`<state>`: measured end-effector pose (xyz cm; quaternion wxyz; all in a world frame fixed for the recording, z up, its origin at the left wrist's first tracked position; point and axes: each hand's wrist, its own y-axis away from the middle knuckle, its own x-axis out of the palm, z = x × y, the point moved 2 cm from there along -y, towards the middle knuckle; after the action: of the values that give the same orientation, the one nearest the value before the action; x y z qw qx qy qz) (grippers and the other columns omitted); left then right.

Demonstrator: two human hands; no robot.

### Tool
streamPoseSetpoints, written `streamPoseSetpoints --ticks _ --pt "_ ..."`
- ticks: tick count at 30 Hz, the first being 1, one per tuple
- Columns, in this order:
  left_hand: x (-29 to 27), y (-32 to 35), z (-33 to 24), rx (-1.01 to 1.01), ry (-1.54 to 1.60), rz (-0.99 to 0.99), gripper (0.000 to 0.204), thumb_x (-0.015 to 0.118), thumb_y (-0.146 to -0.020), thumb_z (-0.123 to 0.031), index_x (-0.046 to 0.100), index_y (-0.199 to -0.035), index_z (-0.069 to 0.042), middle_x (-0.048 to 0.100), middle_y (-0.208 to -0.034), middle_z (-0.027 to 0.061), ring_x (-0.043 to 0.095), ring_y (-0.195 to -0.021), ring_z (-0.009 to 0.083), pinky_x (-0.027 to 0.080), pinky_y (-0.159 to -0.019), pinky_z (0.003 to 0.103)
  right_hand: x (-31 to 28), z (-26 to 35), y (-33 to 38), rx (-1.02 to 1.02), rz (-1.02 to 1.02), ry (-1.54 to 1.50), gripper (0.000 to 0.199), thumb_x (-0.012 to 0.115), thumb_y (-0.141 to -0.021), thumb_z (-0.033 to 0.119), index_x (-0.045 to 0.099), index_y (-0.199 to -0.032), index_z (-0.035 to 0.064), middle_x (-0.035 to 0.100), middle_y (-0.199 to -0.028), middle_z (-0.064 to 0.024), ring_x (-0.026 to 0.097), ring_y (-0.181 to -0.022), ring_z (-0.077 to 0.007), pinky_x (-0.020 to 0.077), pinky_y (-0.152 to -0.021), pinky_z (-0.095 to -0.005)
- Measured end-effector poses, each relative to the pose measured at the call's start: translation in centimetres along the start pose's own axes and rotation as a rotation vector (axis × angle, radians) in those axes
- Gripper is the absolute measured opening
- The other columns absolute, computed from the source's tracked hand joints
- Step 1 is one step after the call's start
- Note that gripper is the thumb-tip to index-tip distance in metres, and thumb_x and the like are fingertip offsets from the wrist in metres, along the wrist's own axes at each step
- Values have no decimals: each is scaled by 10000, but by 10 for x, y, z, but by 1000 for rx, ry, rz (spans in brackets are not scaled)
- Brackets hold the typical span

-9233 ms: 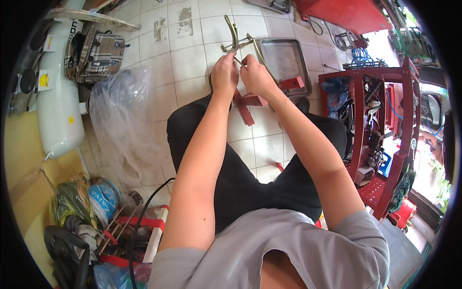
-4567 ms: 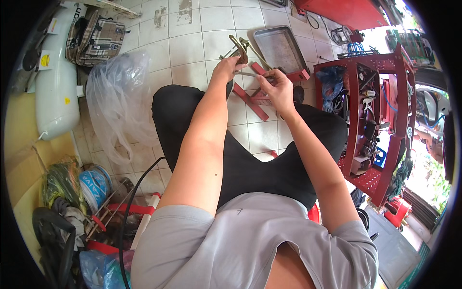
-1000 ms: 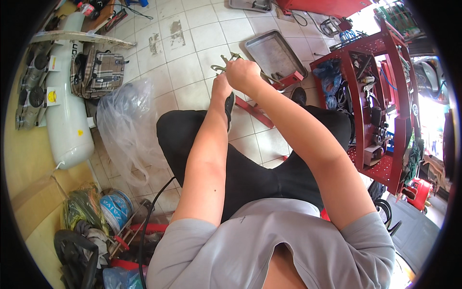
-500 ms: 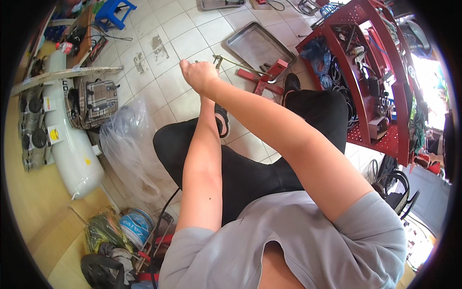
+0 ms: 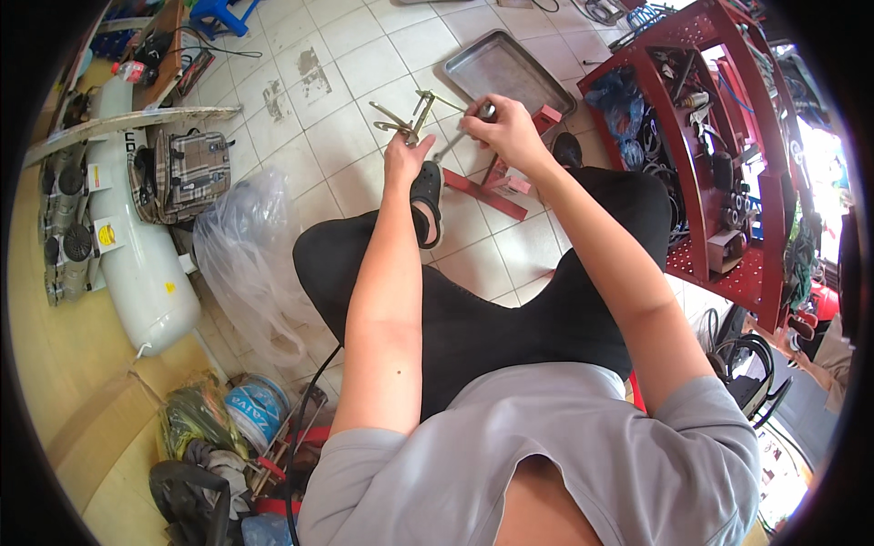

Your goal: The person sits on the floor and uses a wrench to tighten bolts on a metal mechanical part clamped in a red vise. They repeatedly adjust the part, remove it from the vise, and place it into a metal tray before repositioning it for further tightening.

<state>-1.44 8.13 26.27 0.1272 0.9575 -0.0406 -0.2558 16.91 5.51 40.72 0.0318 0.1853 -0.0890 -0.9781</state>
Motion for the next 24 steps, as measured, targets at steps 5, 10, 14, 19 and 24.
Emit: streamPoseSetpoints --ticks 5,10,14,19,24 --pt "3 1 7 25 -18 -46 812 748 -714 -409 445 -1269 99 593 -1137 236 595 -1043 312 469 -873 342 9 -34 -7 67 -33 20 435 526 -904 366 601 -794 -48 590 -662 -154 591 -645 -239 457 -629 -378" --pt "11 -6 20 44 -7 -80 652 745 -728 -351 506 -1176 58 607 -1085 222 618 -957 291 489 -834 338 52 -25 -35 -21 27 199 385 488 -905 323 619 -864 -37 618 -864 -264 593 -888 -400 456 -796 -458" --pt "13 -6 20 127 278 -38 509 716 -759 -263 529 -1114 50 611 -1068 220 608 -980 292 486 -810 340 77 -26 -42 -29 145 429 318 552 -834 282 636 -1046 59 644 -1003 -190 618 -957 -314 479 -844 -402" --pt "7 0 18 282 -147 -15 340 698 -749 -196 592 -997 11 638 -943 204 621 -908 328 485 -756 380 90 -42 -59 -129 250 541 286 552 -807 195 648 -1064 116 658 -991 -145 628 -950 -297 494 -832 -392" --pt "-1 4 11 108 -388 -12 296 675 -764 -232 627 -935 5 658 -882 201 629 -866 360 492 -729 410 91 -46 -63 -199 277 595 189 548 -800 165 645 -922 58 665 -907 -160 646 -869 -311 510 -760 -412"
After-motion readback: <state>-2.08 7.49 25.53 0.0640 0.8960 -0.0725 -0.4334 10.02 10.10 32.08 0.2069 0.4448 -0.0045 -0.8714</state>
